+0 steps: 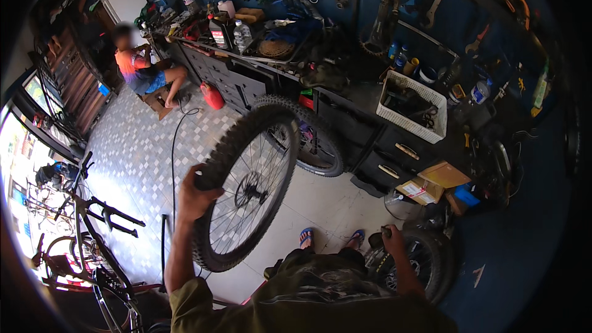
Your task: The person picks up a bicycle wheel and wipes the tire and rim with a cloth. They rotate the wheel to clean different sections of the tire and rim, then place the wheel back on the floor.
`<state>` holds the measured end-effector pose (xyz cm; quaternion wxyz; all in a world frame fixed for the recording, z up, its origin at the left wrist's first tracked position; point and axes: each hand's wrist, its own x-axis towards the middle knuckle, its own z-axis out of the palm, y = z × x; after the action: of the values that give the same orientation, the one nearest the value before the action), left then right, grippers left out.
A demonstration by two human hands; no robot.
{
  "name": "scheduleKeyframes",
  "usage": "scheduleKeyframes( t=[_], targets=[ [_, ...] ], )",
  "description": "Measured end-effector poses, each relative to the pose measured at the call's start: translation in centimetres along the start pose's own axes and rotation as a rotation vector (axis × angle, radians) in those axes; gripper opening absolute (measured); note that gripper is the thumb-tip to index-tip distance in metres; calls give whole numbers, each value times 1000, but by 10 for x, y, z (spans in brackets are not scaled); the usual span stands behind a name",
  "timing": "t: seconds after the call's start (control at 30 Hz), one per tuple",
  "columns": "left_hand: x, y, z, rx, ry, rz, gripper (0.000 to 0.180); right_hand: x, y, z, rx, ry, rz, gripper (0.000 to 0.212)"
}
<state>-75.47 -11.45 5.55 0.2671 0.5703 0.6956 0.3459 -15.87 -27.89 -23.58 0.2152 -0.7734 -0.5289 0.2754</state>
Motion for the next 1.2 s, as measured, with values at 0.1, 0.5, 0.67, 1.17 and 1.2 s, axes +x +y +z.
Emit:
scheduleKeyframes(
  t=[0.1, 0.5, 0.67, 1.17, 1.2],
  targets=[
    [-35, 91, -60, -160, 107, 115, 76, 24, -20, -7, -7, -6, -43, 29],
    [-36, 139, -41, -539, 435, 469, 86, 124, -127, -47, 1122, -94, 48, 13],
    [-33, 133, -46, -507, 402, 450, 81, 142, -229, -86, 1395, -272, -51, 25],
    [-20, 147, -52, -473, 414, 380, 79, 242, -419, -97, -562, 482, -1670, 36],
    [-21, 147, -52, -465, 414, 382, 79, 242, -422, -102, -603, 513, -1710, 36]
  ],
)
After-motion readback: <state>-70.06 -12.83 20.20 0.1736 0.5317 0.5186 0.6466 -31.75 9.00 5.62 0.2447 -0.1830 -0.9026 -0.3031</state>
